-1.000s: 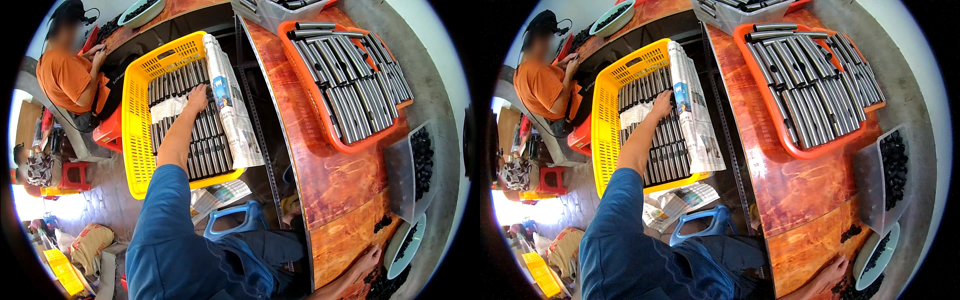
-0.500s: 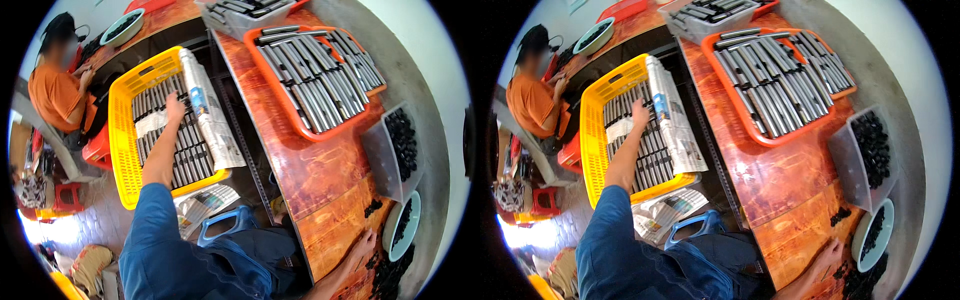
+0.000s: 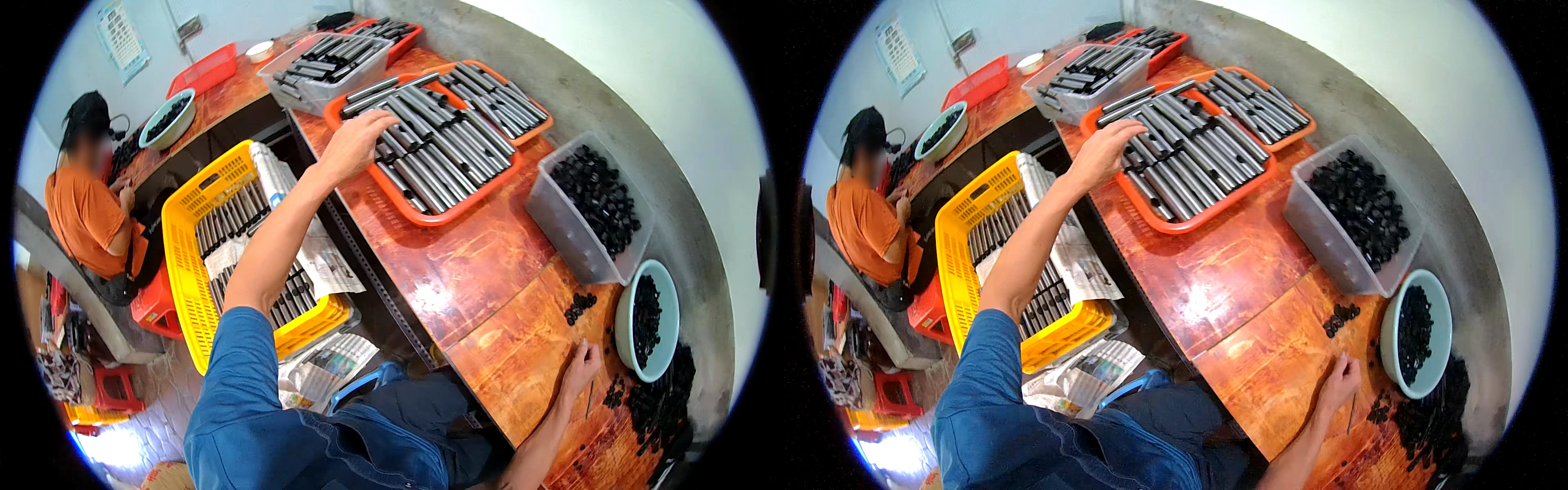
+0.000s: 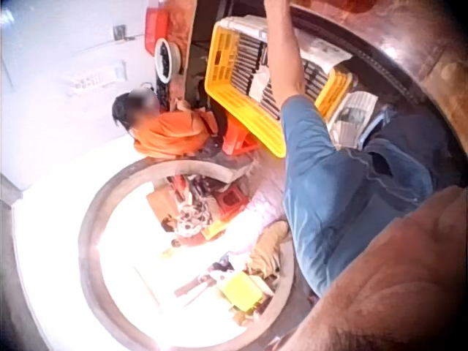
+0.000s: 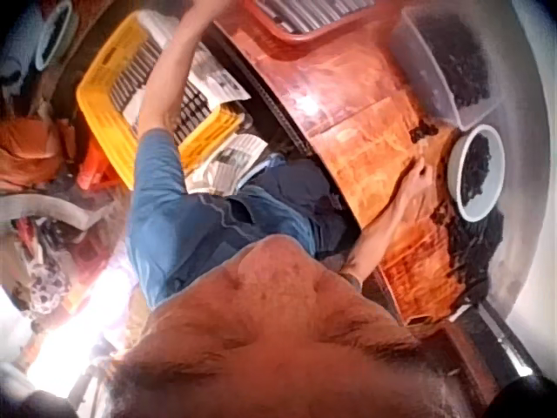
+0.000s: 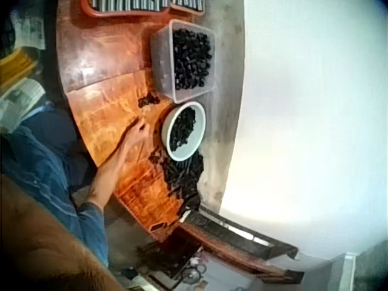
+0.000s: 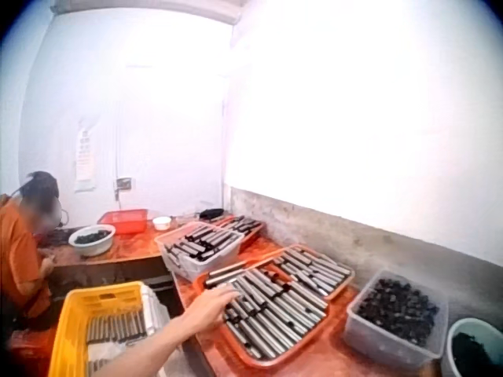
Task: The person repeatedly picks up small black plastic pieces and inserts them into cylindrical metal rods, then places the assembled rods into a yellow basket. The person works at a wooden table with multiple containers of parts nearby.
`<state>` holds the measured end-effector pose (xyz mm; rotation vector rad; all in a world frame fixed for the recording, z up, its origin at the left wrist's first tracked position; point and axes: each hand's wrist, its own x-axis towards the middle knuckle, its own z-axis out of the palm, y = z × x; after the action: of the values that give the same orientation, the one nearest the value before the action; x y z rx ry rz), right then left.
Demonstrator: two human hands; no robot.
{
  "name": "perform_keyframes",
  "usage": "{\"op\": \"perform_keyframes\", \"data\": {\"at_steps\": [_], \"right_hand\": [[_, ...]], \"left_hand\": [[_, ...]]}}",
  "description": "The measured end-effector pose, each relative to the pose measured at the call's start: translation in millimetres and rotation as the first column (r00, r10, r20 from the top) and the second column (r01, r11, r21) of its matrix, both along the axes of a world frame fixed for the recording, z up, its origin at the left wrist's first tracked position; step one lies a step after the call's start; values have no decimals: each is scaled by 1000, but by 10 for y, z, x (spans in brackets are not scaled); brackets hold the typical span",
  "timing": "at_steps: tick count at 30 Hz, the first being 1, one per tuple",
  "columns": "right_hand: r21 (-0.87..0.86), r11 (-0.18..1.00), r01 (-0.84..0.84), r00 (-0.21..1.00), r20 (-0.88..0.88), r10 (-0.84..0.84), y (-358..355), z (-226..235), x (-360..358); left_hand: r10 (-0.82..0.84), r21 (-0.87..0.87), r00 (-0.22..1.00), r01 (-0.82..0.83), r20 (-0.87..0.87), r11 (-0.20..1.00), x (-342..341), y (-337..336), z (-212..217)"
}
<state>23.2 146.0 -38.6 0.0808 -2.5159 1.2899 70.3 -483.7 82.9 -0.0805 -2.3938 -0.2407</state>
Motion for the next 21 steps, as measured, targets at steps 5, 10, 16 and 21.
{"op": "perform_keyframes", "data": {"at_steps": [5, 10, 16, 21], "right_hand": [[-38, 999, 38, 997, -66, -40, -107, 90, 41], [11, 997, 76, 995, -59, -75, -91, 82, 4], [-54, 997, 60, 997, -36, -62, -130, 262, 87], [-15, 998, 60, 998, -16, -60, -85, 114, 54]], "left_hand": [[42, -248, 938, 48, 345, 968, -451, -50, 97], [55, -211, 889, 48, 454, 976, -511, -78, 164], [115, -431, 924, 58, 365, 901, -430, -132, 355], [-56, -113, 996, 48, -69, 992, -393, 766, 663]]}}
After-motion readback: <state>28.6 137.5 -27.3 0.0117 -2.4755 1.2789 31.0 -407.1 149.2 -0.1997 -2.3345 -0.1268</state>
